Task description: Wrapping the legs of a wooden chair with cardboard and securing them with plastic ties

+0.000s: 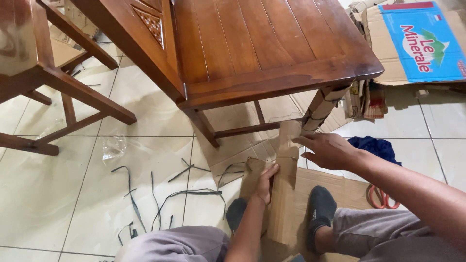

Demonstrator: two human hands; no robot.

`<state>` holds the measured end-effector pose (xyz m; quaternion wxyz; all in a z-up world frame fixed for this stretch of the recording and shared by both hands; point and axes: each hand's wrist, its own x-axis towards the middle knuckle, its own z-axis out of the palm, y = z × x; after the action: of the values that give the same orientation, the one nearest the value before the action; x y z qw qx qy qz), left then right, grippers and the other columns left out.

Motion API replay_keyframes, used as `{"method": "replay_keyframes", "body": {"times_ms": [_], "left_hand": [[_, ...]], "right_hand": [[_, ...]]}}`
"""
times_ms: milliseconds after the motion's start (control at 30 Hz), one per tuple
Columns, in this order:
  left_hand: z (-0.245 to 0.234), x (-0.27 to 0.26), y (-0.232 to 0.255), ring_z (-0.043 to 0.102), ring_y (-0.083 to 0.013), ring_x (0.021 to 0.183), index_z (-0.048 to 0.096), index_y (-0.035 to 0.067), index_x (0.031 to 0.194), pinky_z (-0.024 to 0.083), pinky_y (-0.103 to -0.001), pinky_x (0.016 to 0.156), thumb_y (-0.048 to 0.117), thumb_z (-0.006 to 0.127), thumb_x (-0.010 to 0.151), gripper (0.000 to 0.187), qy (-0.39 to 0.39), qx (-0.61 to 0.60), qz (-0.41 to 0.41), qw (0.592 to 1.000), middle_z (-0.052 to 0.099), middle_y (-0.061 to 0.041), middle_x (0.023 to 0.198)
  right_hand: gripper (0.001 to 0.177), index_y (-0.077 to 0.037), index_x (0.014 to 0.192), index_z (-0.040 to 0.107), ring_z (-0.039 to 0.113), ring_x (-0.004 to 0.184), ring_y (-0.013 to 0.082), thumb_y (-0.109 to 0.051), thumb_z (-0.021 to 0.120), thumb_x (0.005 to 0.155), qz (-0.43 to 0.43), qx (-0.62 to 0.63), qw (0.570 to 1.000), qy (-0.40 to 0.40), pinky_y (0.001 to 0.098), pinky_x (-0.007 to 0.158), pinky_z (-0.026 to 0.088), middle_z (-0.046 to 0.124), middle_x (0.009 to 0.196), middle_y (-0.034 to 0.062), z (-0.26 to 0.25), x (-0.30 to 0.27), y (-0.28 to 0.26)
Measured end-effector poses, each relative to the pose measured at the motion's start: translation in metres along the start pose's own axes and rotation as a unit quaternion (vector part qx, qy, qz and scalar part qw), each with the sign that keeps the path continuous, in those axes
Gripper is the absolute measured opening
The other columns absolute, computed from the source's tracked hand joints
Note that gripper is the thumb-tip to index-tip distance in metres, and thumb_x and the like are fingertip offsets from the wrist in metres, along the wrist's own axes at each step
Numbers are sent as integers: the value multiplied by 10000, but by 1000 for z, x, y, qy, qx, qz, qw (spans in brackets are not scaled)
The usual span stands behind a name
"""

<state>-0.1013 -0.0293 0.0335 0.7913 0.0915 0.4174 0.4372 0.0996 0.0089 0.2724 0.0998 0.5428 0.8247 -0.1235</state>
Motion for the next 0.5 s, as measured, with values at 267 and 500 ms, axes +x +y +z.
{"method": "replay_keyframes", "body": {"times_ms": [267, 500], "left_hand": [[19, -15, 14, 696, -248, 1000, 760, 119, 1192, 567, -412, 926, 190, 778, 894, 306, -58, 22, -24, 998, 739, -89, 1091], [16, -10, 16, 689, -218, 1049, 732, 160, 1275, 576, -422, 937, 342, 761, 962, 363, -106, 123, -55, 985, 729, -77, 1156]], "right_hand": [[535, -274, 1340, 572, 419, 1441, 260, -366, 758, 847, -175, -191, 965, 38, 483, 1184, 330, 494, 1489, 4, -6, 0, -8], [461, -300, 1227, 607, 551, 1280, 238, -413, 745, 802, -239, -219, 940, 105, 492, 1068, 423, 588, 1296, -3, 52, 20, 20]]}}
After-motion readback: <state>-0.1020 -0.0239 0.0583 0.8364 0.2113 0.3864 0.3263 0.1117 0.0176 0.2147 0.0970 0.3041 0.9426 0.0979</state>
